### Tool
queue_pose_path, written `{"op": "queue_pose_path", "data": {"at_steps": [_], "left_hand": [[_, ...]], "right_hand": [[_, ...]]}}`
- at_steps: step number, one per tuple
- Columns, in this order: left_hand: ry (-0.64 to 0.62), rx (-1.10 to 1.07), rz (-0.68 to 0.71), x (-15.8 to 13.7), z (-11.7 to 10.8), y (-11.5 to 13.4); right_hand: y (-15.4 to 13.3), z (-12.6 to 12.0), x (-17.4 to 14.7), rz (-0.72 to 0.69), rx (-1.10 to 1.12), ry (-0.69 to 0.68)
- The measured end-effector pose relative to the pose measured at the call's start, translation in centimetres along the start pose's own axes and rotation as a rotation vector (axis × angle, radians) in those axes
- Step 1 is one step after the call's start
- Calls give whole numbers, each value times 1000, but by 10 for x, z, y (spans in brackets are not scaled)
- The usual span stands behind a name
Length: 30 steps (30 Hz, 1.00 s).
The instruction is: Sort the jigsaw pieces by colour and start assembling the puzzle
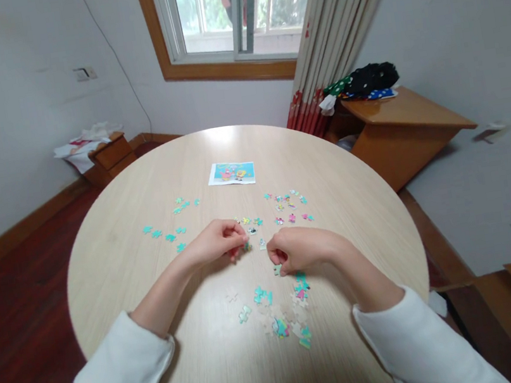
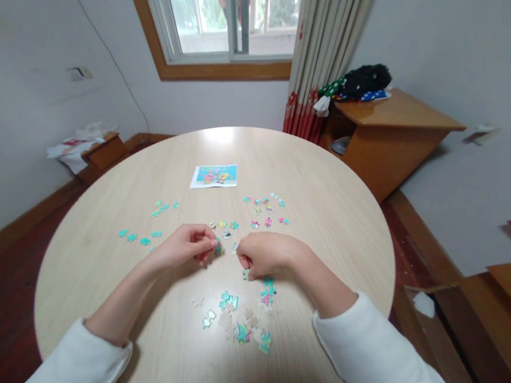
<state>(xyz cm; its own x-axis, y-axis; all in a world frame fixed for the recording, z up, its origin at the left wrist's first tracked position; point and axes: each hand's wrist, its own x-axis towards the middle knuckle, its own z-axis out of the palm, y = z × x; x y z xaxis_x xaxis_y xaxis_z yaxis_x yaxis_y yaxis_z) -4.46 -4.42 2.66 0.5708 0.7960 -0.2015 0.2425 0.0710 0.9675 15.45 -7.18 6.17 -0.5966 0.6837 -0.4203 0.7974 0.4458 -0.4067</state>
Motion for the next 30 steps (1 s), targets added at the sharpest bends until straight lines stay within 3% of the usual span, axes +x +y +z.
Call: {"op": "queue_pose_path", "data": {"at_steps": [3,11,13,19,22,26,30], "left_hand": [[-125,-12,-34,0,4,-2],[-286,118,-90,-5,12,1],[-243,115,-87,-5,12,2],[111,182,8,-2,-6,5],[203,195,12,-3,-15,8],[187,231,9,-6,-17,12],[54,307,-42,-9,-14,14]], "right_hand": [[0,0,1,-55,24,-46],[10,10,12,-137,133,-57],[11,10,14,-129,180,-38],[4,15,20,-126,312,159],[-1,19,24,-122,312,240],[-4,23,27,-163,236,251],[-4,24,27,-176,193,243]]}}
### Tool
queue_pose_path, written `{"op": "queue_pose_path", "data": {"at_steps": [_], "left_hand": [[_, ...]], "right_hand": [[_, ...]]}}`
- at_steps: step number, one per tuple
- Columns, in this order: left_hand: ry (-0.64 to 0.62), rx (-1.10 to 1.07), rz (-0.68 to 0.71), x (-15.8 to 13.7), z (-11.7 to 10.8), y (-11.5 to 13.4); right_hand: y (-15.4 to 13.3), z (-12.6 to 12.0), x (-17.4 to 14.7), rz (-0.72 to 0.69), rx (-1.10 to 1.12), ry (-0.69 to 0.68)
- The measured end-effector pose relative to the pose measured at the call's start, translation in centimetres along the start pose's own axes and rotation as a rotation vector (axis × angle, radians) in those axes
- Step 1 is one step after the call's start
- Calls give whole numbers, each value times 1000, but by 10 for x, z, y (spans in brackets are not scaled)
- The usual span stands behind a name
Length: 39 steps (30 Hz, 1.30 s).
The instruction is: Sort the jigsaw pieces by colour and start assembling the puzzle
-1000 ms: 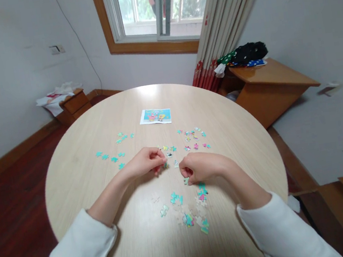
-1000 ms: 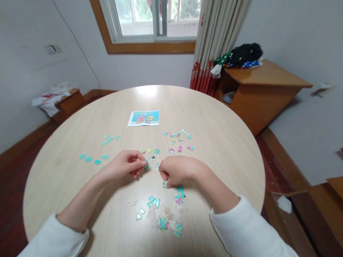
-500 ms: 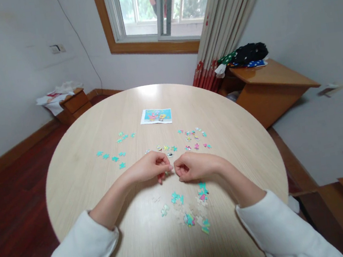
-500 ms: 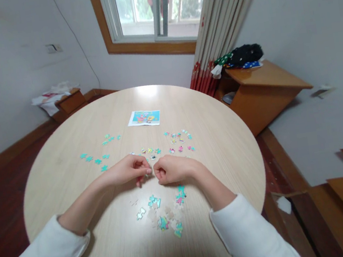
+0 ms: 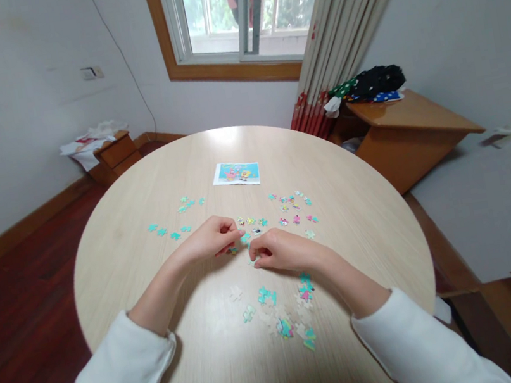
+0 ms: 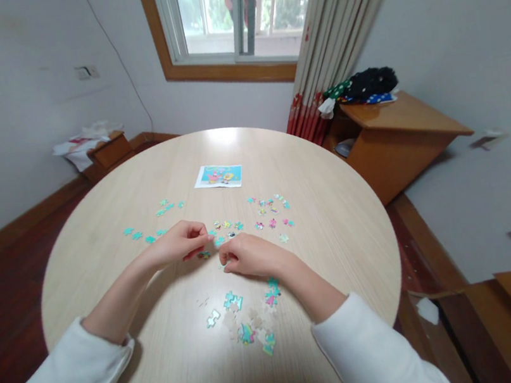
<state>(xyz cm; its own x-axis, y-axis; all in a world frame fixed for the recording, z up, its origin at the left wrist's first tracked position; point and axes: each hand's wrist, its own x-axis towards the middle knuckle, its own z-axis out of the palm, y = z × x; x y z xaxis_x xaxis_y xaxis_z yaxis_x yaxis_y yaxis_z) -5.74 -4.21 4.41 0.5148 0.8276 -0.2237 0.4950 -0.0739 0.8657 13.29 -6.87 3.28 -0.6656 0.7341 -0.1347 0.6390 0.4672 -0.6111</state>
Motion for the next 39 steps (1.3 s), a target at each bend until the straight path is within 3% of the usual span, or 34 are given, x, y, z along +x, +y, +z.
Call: {"op": "queue_pose_path", "data": {"at_steps": [5,15,18,23,27,34,39], "left_hand": [[-82,34,-25,-1,2,-1],[24,-43,-18,-1,-17,-8],[-76,-45,-19,-2,-15,-10],[-366,-80,-80,-2,2,-10],[-492,-131,-91,-3,10,-10],[-581,-175,-114,-4,12,-10],[-544,-196,-78,-4,15,-6]], "right_hand": [[2,-2,0,-1,-8,24],[4,-4,-2,-53,-57,-82],[2,-4,-2,-87,-86,-111],[-3,-6,-3,-112,-88,-112],[-7,-7,-4,-86,-15,-141],[-9,-7,-3,-57,180,-174],[-3,-2,-2,-12,315,-55]]}}
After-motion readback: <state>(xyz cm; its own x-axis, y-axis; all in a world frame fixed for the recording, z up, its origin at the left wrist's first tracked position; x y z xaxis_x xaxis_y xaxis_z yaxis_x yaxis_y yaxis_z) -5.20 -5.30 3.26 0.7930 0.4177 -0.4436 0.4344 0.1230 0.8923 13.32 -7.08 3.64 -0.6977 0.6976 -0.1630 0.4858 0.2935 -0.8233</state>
